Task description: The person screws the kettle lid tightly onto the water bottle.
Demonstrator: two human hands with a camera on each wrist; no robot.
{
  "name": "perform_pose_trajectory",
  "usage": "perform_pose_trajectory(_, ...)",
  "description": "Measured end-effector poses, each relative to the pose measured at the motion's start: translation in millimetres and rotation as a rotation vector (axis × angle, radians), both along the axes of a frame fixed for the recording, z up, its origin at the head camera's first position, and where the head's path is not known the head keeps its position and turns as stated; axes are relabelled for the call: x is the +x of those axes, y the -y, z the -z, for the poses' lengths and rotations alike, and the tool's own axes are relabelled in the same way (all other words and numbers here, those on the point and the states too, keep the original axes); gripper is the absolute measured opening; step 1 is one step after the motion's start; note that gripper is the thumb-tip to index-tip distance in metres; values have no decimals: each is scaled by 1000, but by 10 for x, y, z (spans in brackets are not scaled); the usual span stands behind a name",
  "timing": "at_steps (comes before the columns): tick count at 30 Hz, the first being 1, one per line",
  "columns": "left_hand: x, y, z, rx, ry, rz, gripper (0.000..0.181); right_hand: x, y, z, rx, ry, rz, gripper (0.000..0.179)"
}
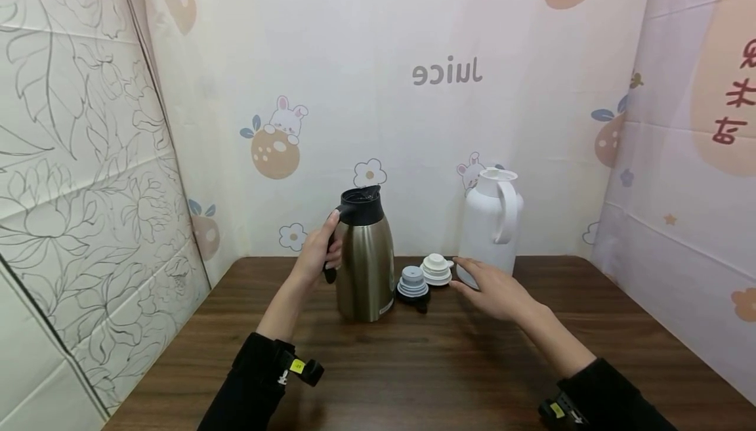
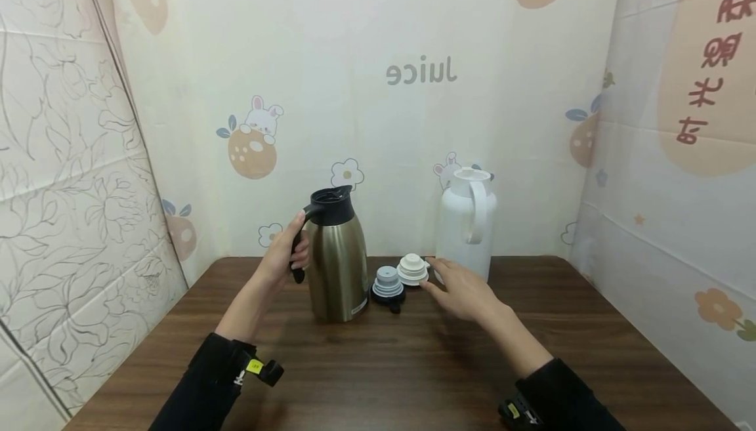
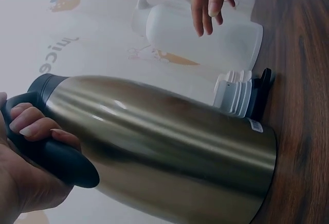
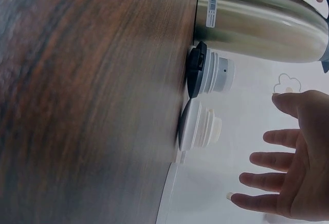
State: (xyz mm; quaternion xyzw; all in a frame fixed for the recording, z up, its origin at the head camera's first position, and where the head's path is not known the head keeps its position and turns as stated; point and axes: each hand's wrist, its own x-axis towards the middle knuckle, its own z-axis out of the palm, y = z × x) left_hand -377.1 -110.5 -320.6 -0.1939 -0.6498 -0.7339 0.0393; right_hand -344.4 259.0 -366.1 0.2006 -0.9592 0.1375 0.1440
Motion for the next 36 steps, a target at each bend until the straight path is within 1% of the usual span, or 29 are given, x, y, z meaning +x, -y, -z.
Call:
perform_pose_trajectory(6, 43, 48, -19, -5, 23, 70, 63, -11, 6, 10, 6, 21, 2, 62)
perform_pose_trajectory(11, 75, 89, -54, -55, 17, 128, 64, -8, 5, 16, 3, 25, 0, 61)
perform_pose_trajectory(17, 96, 181, -73, -94, 39, 230, 64, 7, 6, 4, 3, 21, -11, 58)
perform_pose_trajectory(23, 102, 308, -87, -125, 30, 364, 64, -9, 3, -17, 9, 27, -3, 58)
perform_pose_trajectory(26, 96, 355, -86, -117, 10, 424, 64, -19, 5, -29, 5, 27, -11, 58)
perform_pose_trajectory(29, 86, 385, -75, -111, -11, 464, 64, -27, 2, -30, 5, 28, -17, 58)
perform_pose_trajectory(36, 93, 418, -63, -96, -6, 545, 65, -24, -16, -29, 14, 36, -7, 59)
